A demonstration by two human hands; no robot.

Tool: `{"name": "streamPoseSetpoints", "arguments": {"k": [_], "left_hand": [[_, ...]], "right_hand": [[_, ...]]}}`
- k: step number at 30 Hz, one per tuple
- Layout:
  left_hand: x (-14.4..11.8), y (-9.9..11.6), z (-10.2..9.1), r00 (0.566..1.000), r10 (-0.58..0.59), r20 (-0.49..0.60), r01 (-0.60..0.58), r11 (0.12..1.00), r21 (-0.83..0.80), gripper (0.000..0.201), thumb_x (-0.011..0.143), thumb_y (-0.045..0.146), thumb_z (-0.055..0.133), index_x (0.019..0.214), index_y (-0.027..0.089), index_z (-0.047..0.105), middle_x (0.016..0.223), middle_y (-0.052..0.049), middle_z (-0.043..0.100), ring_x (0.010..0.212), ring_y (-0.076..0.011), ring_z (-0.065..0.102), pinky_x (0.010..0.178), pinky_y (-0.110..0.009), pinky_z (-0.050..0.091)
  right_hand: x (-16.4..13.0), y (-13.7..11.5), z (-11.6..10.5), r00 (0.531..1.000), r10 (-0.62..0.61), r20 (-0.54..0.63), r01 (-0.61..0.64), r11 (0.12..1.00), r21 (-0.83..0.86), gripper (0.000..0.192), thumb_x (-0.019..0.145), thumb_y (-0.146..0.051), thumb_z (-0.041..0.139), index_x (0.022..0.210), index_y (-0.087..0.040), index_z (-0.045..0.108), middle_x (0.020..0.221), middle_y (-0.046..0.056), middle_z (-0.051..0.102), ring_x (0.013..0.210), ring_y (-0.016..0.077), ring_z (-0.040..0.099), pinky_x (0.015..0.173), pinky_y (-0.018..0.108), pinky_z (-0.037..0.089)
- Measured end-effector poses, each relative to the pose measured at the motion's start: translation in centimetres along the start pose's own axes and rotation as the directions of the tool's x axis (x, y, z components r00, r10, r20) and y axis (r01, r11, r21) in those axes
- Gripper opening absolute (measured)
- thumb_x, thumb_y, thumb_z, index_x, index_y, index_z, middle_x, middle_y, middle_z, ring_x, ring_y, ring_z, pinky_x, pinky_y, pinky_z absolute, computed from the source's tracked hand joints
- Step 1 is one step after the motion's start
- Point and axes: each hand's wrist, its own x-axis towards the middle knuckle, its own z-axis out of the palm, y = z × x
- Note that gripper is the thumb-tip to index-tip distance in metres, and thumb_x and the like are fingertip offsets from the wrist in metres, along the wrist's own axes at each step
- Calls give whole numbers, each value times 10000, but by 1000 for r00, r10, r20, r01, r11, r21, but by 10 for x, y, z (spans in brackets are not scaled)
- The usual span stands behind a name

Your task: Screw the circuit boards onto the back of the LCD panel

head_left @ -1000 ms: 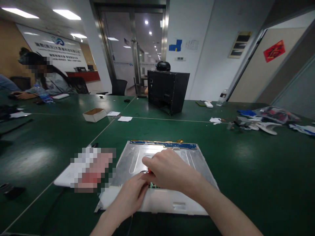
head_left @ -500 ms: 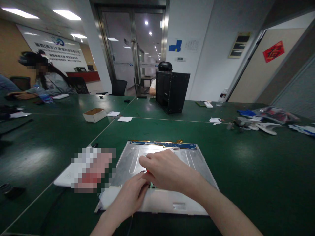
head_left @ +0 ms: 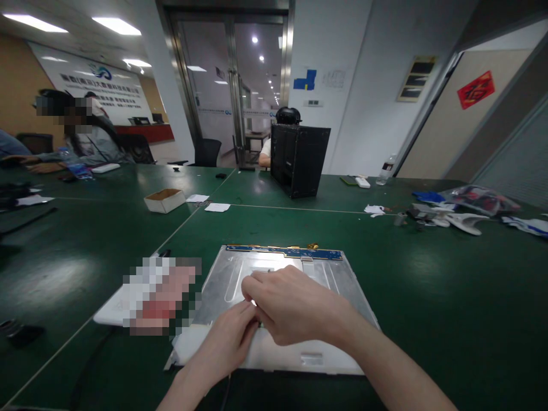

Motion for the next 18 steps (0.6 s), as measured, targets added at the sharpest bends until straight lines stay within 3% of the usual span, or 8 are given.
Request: {"name": "streamPoseSetpoints", "arguments": {"k": [5,10,15,18], "left_hand": [[0,1,-1,1000,-15,9,15,1000,14,216,852,106,434,973,202,585,966,-57,643,878,-201,600,755,-295,461],[-2,0,0,999,-36,23,36,999,12,197,864,135,430,950,197,596,906,-57,652,843,-207,611,755,-306,468],[-1,-3,3,1000,3,-15,-3,1000,4,194,835,101,415,918,183,570,907,-60,626,845,-199,589,730,-294,461],[0,-2,2,1000,17,1,-17,1000,14,183,829,95,416,891,185,563,914,-57,618,848,-194,580,722,-287,449]], "right_hand": [[4,2,6,995,69,-66,-72,997,-41,133,840,-270,514,931,-174,509,764,16,634,592,134,533,466,271,212],[6,4,10,991,116,-68,-121,990,-70,304,876,-455,483,805,-170,561,660,24,625,574,143,547,474,275,194],[2,4,6,996,68,-63,-68,998,3,187,790,-325,547,884,-163,546,822,43,637,645,150,548,479,276,227],[1,4,4,998,32,-55,-30,999,23,219,736,-256,552,930,-159,522,860,43,626,644,145,529,469,276,229]]}}
